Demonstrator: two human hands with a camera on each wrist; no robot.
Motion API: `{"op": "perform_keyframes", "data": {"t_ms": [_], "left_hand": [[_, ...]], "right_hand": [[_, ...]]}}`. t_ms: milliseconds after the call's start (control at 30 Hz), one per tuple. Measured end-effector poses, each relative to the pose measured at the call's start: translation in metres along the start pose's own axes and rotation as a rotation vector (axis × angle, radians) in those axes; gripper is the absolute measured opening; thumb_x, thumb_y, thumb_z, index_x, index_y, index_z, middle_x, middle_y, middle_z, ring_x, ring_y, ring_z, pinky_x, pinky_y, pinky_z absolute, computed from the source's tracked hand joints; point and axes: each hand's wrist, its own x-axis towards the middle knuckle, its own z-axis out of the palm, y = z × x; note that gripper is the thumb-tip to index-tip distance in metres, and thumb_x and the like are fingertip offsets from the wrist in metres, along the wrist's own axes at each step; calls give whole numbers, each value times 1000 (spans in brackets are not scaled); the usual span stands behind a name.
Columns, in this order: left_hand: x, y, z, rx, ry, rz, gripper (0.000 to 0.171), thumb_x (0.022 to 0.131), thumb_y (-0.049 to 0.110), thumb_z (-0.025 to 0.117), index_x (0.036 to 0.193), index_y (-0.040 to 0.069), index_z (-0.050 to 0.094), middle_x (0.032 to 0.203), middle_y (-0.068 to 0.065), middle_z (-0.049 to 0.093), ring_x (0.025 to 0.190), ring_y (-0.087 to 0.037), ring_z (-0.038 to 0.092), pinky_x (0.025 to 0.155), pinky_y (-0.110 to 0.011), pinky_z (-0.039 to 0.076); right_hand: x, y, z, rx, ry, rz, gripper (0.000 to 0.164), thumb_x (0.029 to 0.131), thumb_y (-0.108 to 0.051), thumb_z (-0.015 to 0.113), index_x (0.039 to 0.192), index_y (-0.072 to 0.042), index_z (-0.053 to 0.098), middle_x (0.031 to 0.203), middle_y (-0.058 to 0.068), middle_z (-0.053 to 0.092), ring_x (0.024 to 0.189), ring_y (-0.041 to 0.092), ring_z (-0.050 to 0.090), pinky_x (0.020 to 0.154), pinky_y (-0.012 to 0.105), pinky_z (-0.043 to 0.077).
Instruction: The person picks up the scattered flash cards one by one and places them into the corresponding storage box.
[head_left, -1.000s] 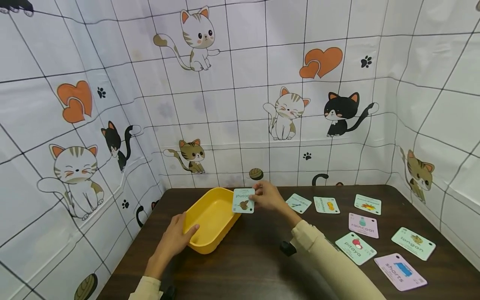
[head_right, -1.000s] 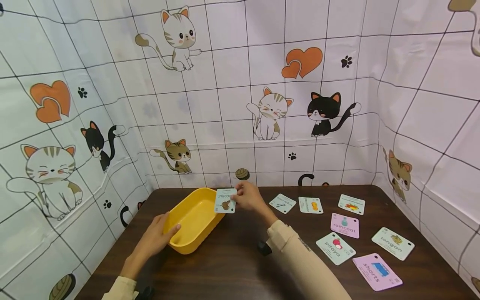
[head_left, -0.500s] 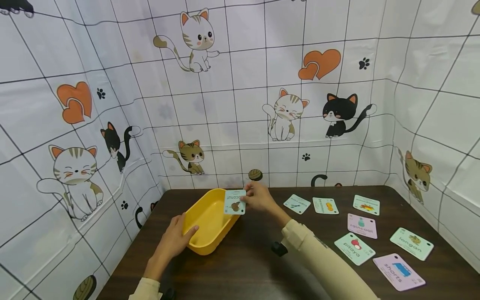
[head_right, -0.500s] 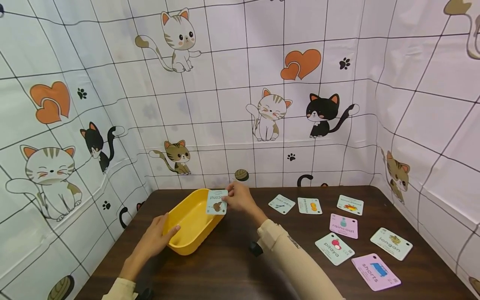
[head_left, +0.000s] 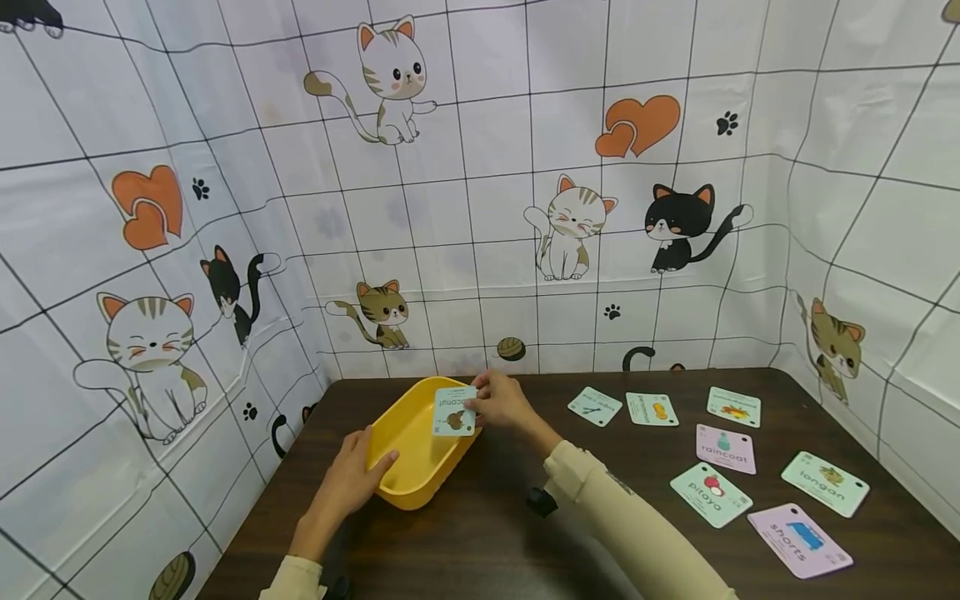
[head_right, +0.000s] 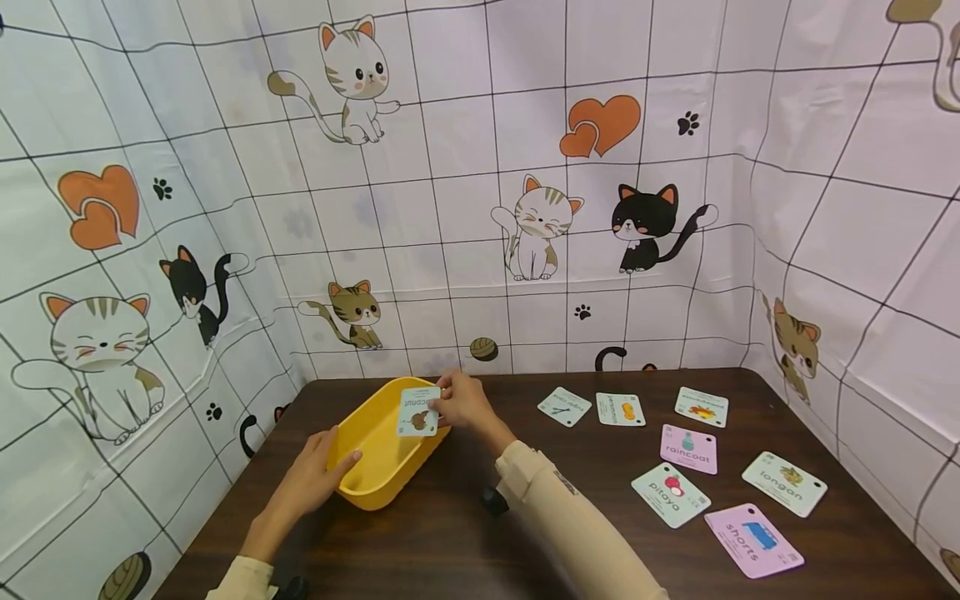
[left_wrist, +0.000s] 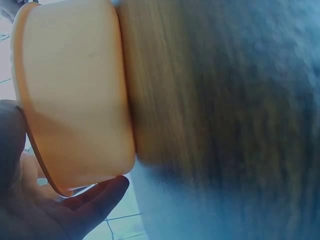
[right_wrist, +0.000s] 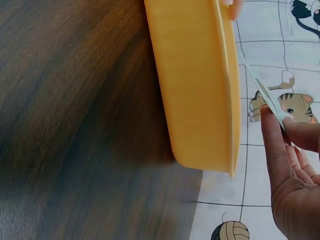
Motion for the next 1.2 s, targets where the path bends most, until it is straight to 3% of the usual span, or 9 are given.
{"op": "perform_keyframes", "data": {"t_ms": [133, 367, 800, 1200], "left_hand": [[0, 1, -1, 5, 2, 0, 88, 108, 50, 60, 167, -5, 26, 164, -34, 35, 139, -53, 53, 116, -69, 43], [0, 1, -1, 9, -4, -6, 85, 109, 48, 59, 167, -6, 27, 164, -34, 35, 139, -52, 53, 116, -69, 43], [-2, 1, -3, 6, -2, 3, 86, 110, 50, 58, 167, -6, 26, 165, -35, 34, 141, -54, 51, 116, -69, 43], [0, 1, -1, 0, -14, -4, 86, 109, 49, 59, 167, -6, 26, 165, -34, 33, 141, -53, 51, 116, -69, 43]], "right_hand": [[2, 2, 8, -18, -10, 0, 31, 99, 0, 74, 126, 6, 61, 111, 23, 74, 83, 31, 79, 80, 50, 66], [0, 11, 23, -20, -18, 17, 30, 98, 0, 76, 123, 5, 61, 105, 21, 76, 87, 39, 80, 78, 50, 66], [3, 12, 34, 62, 5, 15, 32, 98, 2, 75, 125, 7, 59, 110, 24, 72, 77, 28, 80, 77, 49, 66], [7, 8, 40, 17, 11, 36, 30, 96, 0, 78, 121, 4, 60, 107, 21, 73, 75, 24, 78, 75, 47, 67]]}}
